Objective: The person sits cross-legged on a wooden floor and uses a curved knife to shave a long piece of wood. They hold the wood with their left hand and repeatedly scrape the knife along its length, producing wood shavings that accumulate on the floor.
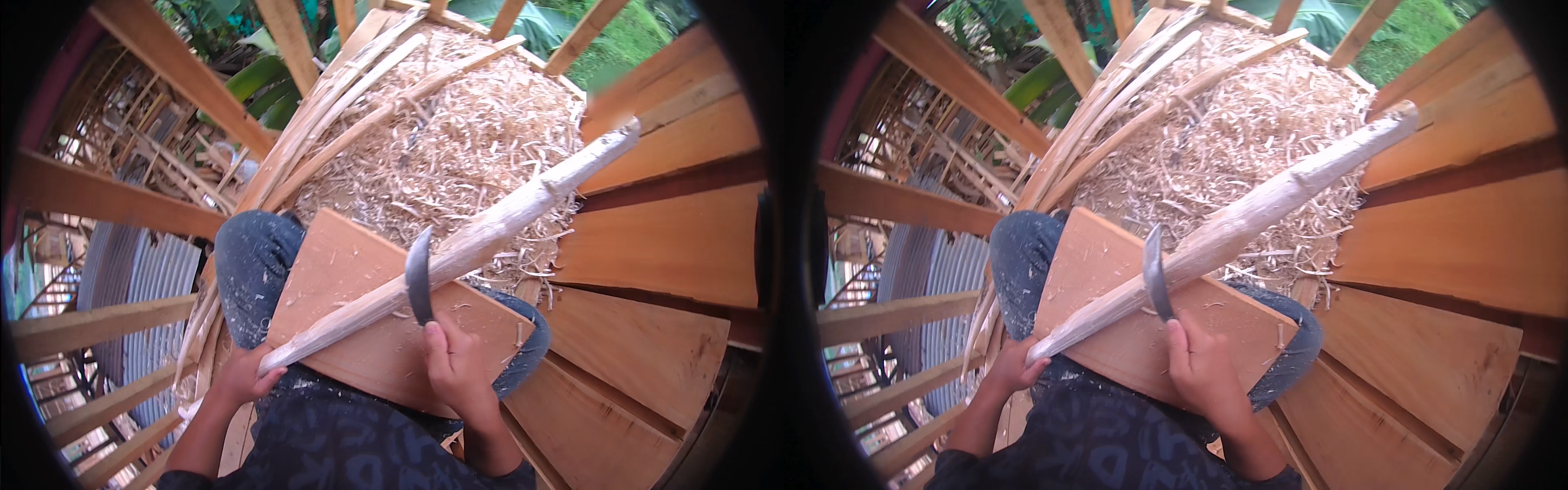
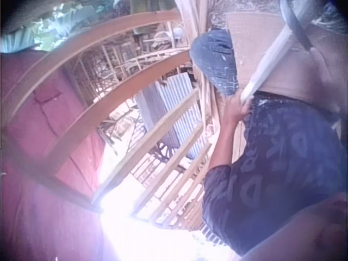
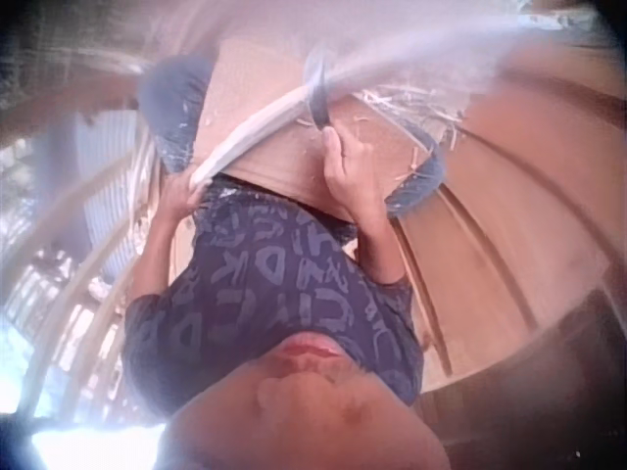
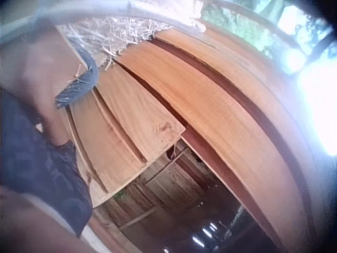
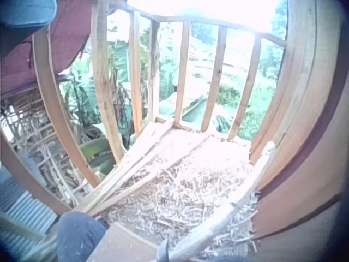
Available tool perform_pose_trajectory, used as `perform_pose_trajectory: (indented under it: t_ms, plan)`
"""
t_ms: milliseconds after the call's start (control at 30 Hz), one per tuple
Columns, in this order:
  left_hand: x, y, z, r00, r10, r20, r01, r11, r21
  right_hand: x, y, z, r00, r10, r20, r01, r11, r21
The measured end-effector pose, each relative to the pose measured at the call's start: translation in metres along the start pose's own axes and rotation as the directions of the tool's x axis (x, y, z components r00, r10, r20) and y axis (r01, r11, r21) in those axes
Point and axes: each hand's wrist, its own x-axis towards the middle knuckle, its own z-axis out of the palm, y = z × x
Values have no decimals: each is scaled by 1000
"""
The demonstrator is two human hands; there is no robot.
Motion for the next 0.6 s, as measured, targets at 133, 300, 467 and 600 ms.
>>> perform_pose_trajectory:
  t_ms: [133,300,467,600]
  plan:
    - [-8,-17,12,991,78,-108,-69,994,84,-2,8,-4,997,-76,-4,76,996,37]
    - [-7,-12,7,994,104,-35,-103,994,23,-3,19,-4,991,-131,-4,131,988,85]
    - [-12,11,9,1000,-17,-20,17,1000,9,-4,33,-6,984,-175,15,173,981,82]
    - [-19,22,10,992,-57,-109,80,973,219,3,45,5,979,-205,-20,206,969,139]
